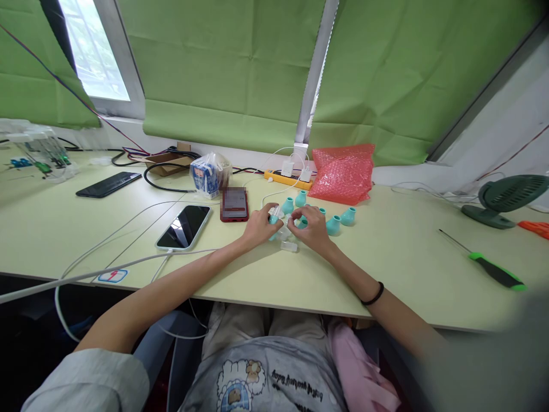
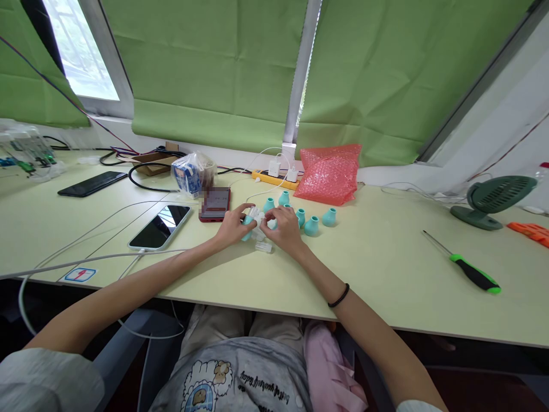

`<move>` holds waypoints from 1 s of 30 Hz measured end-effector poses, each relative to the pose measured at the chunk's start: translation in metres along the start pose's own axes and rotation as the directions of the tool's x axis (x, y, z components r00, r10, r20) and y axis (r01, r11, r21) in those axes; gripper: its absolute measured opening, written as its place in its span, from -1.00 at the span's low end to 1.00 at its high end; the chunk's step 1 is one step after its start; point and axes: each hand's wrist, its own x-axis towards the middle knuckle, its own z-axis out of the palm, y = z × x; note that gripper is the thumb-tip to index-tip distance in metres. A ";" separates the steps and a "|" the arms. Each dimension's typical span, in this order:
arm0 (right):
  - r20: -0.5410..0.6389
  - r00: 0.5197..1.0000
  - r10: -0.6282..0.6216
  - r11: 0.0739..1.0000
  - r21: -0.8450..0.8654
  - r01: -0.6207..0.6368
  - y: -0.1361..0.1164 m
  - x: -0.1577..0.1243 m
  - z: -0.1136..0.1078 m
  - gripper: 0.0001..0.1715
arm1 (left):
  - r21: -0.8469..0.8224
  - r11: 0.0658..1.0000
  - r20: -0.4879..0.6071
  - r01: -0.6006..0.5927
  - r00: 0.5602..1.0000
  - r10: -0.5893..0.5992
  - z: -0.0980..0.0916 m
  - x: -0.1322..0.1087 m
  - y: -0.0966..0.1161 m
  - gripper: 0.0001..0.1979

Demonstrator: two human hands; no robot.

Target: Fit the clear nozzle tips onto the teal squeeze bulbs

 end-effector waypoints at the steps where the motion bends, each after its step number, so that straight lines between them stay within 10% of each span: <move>1: 0.012 1.000 0.009 1.000 -0.004 -0.009 0.001 0.000 0.001 -0.98 | 0.008 1.000 -0.001 0.000 1.000 0.000 0.000 0.000 0.001 -0.59; 19: 0.124 0.978 0.168 0.981 0.081 -0.179 0.007 -0.002 0.004 -0.87 | 0.095 0.995 -0.059 0.010 0.998 -0.005 -0.001 -0.003 0.005 -0.76; 30: 0.051 0.978 0.202 0.930 0.303 -0.208 -0.012 0.000 -0.008 -0.78 | 0.160 0.962 0.026 -0.222 0.975 0.220 -0.006 -0.011 0.015 -0.72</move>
